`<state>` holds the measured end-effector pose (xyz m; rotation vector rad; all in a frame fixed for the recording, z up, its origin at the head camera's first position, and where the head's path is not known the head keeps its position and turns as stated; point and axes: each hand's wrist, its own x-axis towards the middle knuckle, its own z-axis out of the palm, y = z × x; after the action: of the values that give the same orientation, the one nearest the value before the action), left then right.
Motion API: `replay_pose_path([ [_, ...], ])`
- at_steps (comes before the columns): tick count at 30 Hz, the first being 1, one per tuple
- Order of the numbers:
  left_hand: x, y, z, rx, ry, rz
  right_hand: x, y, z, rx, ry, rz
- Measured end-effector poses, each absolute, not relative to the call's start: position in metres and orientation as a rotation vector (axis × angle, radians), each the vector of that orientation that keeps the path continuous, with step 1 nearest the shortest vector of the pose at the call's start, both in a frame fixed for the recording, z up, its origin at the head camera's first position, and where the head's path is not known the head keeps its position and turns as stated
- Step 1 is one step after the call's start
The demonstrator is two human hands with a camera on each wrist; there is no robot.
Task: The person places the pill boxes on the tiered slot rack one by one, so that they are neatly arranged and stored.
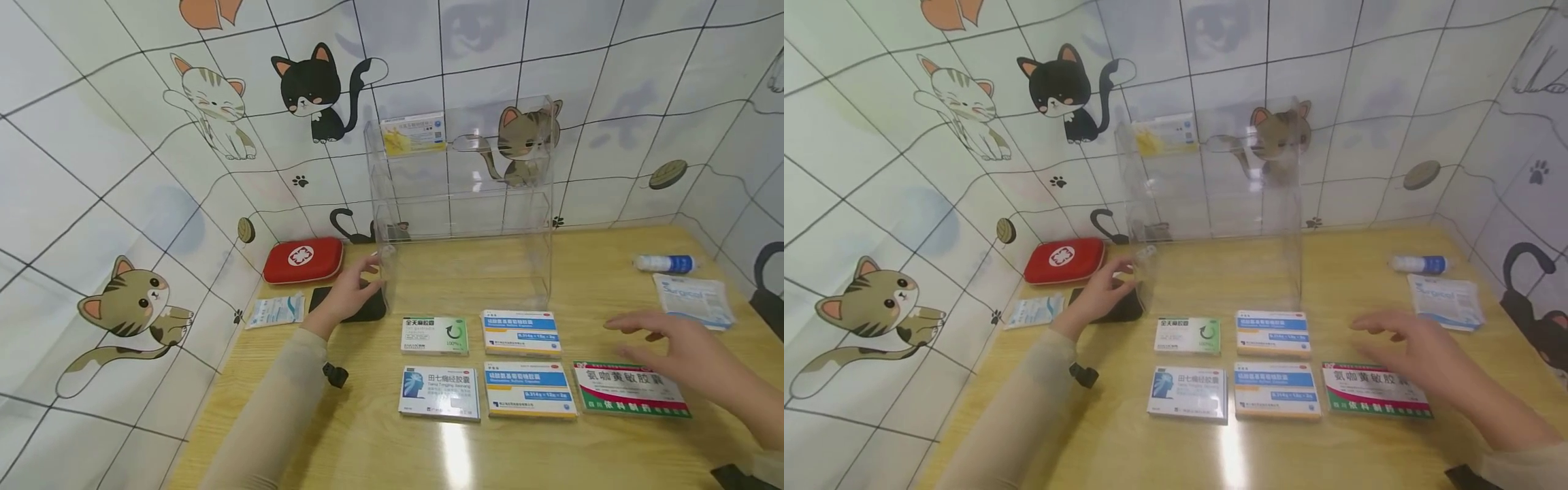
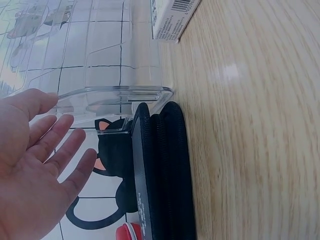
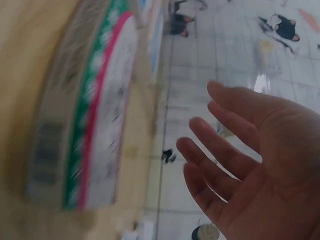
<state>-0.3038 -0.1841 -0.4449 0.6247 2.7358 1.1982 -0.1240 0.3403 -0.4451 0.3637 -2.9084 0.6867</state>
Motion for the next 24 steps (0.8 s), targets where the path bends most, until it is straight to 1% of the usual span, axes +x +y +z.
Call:
replay_pose_path([
  [5, -0.304, -0.185, -0.444, 0.622, 2.721, 1.196, -0.113, 0.366, -0.460, 0.353, -3.044, 0.677],
  [10, -0.306, -0.186, -0.444, 0.613, 2.732, 1.187, -0.107, 0.389, -0.468, 0.250, -3.181, 0.664],
  [15, -0.306, -0.188, -0.441, 0.619, 2.730, 1.191, -0.101, 0.407, -0.483, 0.293, -3.203, 0.625],
  [19, -0.305, -0.188, -0.440, 0.611, 2.720, 1.192, -0.099, 0.414, -0.493, 0.301, -3.210, 0.600],
  [24, -0.304, -0.185, -0.440, 0.581, 2.720, 1.191, -0.100, 0.413, -0.491, 0.250, -3.244, 0.648],
])
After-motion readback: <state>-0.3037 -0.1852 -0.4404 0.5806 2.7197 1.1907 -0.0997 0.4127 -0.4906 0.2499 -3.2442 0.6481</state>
